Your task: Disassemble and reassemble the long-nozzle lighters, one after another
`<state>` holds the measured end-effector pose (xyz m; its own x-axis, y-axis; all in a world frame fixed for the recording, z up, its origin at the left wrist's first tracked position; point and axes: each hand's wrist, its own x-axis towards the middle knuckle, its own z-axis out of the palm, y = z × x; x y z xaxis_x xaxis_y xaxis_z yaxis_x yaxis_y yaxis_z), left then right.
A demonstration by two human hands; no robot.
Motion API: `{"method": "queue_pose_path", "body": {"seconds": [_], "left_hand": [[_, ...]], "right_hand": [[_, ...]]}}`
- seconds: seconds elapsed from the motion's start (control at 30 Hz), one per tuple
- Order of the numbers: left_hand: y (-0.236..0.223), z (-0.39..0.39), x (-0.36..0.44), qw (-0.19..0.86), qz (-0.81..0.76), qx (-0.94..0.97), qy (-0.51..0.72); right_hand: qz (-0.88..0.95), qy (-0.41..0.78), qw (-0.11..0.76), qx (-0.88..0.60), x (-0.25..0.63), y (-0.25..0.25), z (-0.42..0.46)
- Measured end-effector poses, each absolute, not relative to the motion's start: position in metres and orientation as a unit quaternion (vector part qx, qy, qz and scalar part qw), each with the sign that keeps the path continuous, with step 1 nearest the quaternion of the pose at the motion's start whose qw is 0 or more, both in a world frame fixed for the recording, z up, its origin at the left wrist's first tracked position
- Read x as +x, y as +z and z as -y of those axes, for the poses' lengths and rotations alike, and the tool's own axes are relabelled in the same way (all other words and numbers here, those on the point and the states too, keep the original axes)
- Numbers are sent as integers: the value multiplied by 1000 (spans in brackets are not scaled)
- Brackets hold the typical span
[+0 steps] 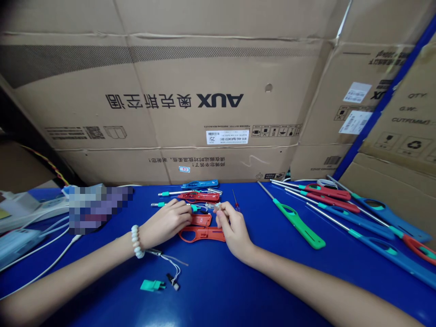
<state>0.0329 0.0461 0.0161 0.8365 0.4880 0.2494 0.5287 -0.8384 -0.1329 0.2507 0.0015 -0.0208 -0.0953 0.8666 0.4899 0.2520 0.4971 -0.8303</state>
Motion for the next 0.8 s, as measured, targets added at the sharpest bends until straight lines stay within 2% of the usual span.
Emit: {"method": "queue_pose_path", "body": {"seconds": [0.23, 0.4, 0.8], "left_hand": [[25, -28, 50, 128, 243, -955, -109], [22, -12, 60, 158, 202, -962, -95], [17, -11, 65, 159, 226, -957, -92]], "right_hand": [[688, 251, 554, -397, 252, -24, 4], [716, 200, 537, -400, 254, -26, 8], [724, 198, 517, -412, 253, -25, 7]]}}
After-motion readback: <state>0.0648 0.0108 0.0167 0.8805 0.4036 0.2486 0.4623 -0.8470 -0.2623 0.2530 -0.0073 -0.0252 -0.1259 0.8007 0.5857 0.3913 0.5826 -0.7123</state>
